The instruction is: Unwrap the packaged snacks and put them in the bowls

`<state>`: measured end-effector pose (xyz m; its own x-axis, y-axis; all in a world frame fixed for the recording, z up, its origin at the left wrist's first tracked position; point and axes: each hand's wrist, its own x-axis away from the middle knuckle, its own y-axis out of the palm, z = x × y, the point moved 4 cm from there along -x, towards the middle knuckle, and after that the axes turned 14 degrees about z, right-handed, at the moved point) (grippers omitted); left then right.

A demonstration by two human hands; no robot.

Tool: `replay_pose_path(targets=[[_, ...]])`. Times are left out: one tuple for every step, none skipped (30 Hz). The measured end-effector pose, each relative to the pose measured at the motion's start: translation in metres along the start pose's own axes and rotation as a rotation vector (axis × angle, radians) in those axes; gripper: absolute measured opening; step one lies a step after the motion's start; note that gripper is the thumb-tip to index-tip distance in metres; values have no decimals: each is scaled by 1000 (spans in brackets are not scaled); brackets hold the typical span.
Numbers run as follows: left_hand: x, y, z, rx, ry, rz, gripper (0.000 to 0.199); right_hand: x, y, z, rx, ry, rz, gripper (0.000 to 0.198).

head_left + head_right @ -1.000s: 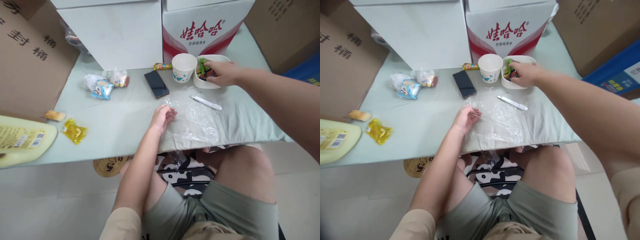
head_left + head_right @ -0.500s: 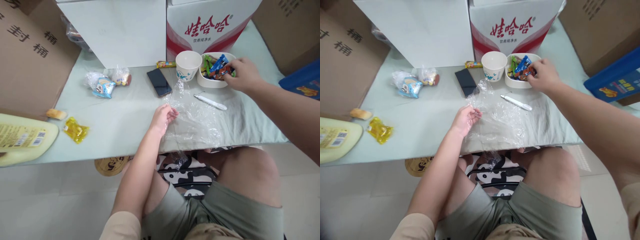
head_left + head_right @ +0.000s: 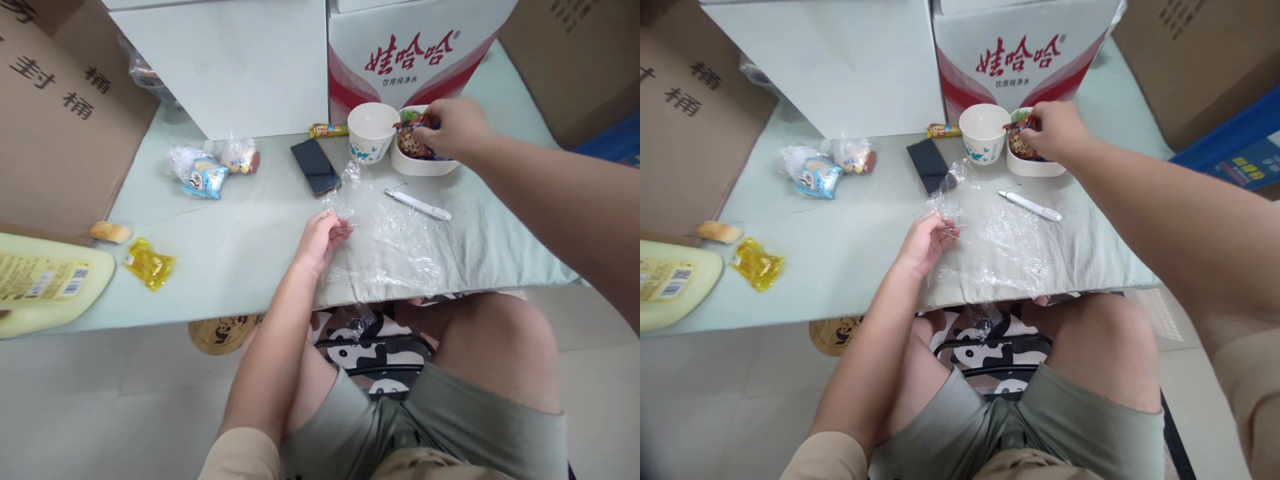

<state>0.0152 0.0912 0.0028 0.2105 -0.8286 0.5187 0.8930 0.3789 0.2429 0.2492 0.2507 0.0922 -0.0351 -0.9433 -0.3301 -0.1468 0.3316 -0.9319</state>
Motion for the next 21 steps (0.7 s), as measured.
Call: replay_pose_path(targets=[[0,-1,0,1,2,0,10,-1,2,-1,21,23,-12,48],[0,-1,0,6,5,-1,9,-1,4,-2,37,41,-20,46],[0,-1,0,13,6,-4,9,-1,4,-2,43,61,-19,44],[1,-2,1,20,6,-9,9,0,3,-2,38,86,-6,41],[1,-2,1,26,6,-12,9,0,1,-2,22,116,20,37],[1,-3,1,32,5,-15,10,1,-1,-2,-9,151,58,32],[1,-3,1,36,3,-17,10,2,-3,-1,-54,186,103,28],[1,-3,2,39,2,-18,9,3,-5,0,-106,217,148,28],[1,-3,2,41,2,-19,9,4,-6,0,-163,239,179,31],[1,-3,2,46,2,-21,9,5,-5,-1,-217,251,187,36],[0,-3,2,51,3,-23,8,6,-3,-2,-251,252,165,39],[0,-3,2,56,3,-25,8,8,-1,-4,-255,238,121,38],[0,-3,2,62,5,-27,8,9,1,-6,-230,208,66,32],[-1,-3,1,66,5,-28,8,10,3,-8,-186,167,14,26],[-1,-3,1,67,4,-28,8,11,4,-10,-134,125,-28,26],[-1,-3,1,67,4,-27,9,12,3,-11,-86,86,-53,31],[-1,-4,1,65,4,-26,9,12,2,-11,-54,58,-62,36],[-1,-4,0,62,6,-26,10,11,-1,-9,-37,46,-53,39],[-1,-4,0,60,8,-27,10,10,-4,-6,-23,40,-34,39],[-1,-5,0,57,10,-28,11,8,-7,-2,-8,31,-15,38],[-1,-5,0,55,11,-30,11,7,-9,2,8,15,-7,38]])
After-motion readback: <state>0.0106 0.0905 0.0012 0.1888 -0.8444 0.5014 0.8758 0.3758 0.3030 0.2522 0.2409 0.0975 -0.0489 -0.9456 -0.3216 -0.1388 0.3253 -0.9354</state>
